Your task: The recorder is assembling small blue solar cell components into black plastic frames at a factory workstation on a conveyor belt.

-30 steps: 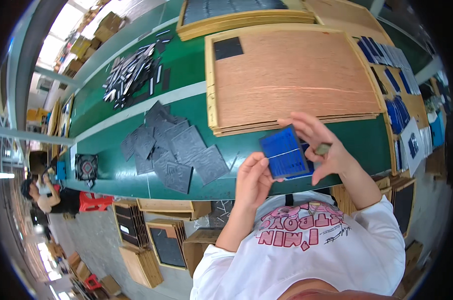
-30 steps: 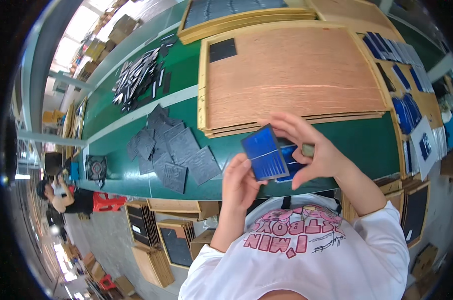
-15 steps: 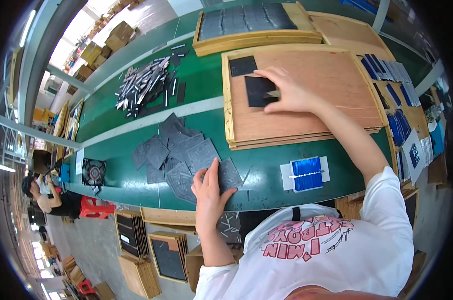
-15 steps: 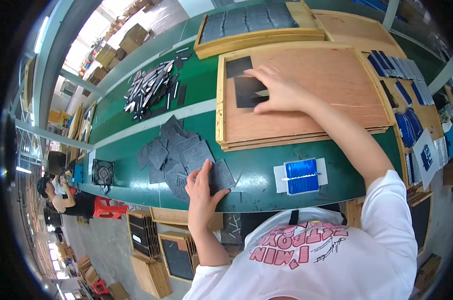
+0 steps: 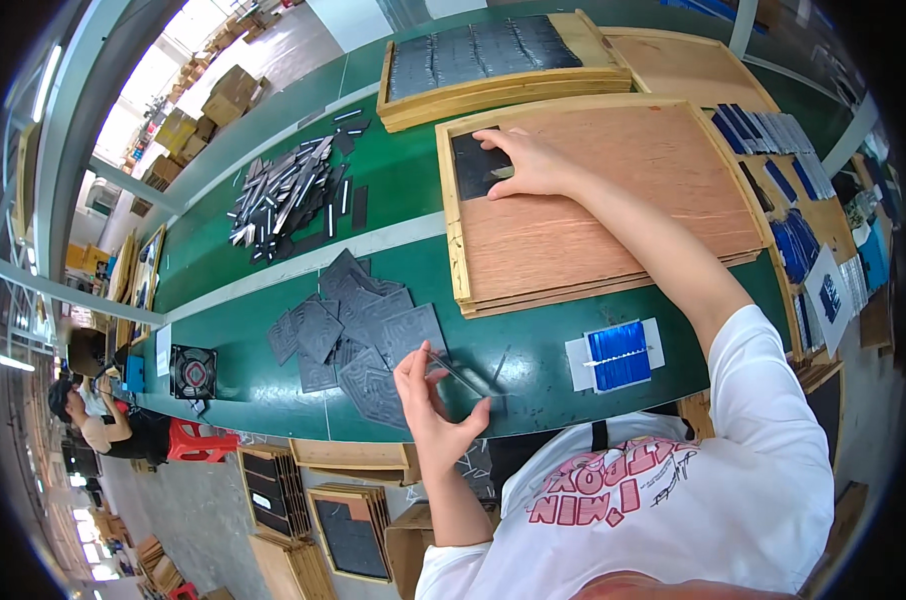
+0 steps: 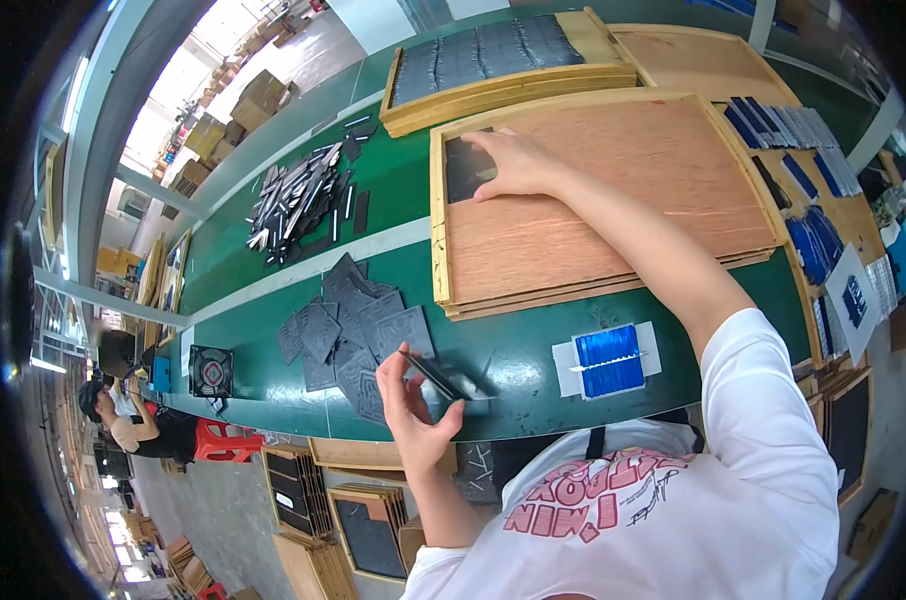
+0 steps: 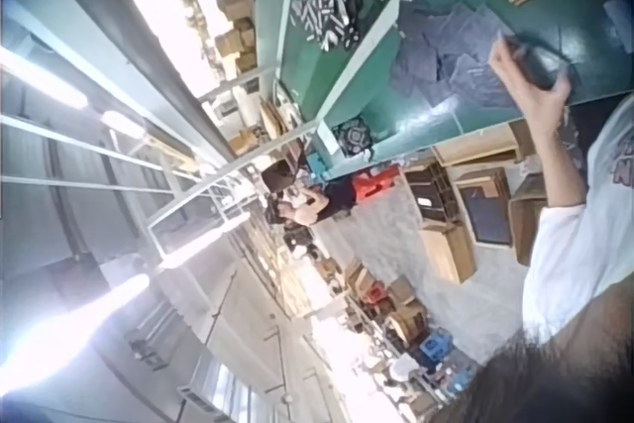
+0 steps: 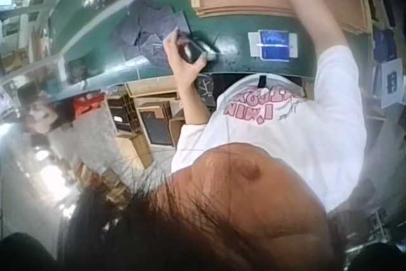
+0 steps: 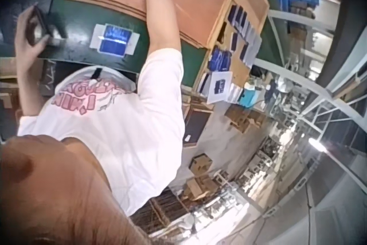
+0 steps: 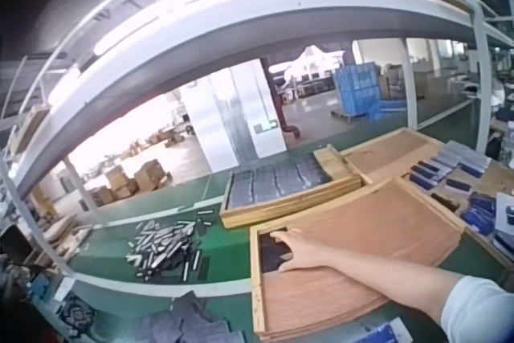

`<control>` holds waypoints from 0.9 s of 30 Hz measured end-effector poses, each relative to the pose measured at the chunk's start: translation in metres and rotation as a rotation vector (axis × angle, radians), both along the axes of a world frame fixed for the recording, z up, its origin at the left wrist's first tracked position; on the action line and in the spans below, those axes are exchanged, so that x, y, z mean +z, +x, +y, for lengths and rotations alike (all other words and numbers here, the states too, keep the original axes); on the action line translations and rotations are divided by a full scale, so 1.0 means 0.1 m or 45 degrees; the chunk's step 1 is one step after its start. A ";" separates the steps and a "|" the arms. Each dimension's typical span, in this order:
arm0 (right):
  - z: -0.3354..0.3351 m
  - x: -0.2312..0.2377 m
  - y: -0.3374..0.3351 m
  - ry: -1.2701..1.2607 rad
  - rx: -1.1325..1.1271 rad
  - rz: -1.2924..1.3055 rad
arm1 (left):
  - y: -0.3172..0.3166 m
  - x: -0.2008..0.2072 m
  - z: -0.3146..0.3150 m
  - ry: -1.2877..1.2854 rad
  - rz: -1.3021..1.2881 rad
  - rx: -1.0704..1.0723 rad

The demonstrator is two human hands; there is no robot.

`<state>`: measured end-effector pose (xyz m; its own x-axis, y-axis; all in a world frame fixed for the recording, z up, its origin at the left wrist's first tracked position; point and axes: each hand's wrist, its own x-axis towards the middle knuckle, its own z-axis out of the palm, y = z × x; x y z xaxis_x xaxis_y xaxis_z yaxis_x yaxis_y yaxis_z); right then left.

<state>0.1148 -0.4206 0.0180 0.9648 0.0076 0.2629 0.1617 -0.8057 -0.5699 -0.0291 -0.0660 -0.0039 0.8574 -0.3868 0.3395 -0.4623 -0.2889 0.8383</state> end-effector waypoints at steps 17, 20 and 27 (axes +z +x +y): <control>0.67 0.22 -1.94 -0.080 0.147 -0.456 | -0.54 0.02 -0.92 -1.646 1.468 -0.656; 0.64 0.19 -2.01 -0.070 0.107 -0.432 | -0.60 0.04 -1.06 -1.278 1.360 -0.472; 0.79 0.22 -2.19 0.049 0.212 -0.513 | -0.62 -0.05 -1.18 -1.297 1.381 -0.436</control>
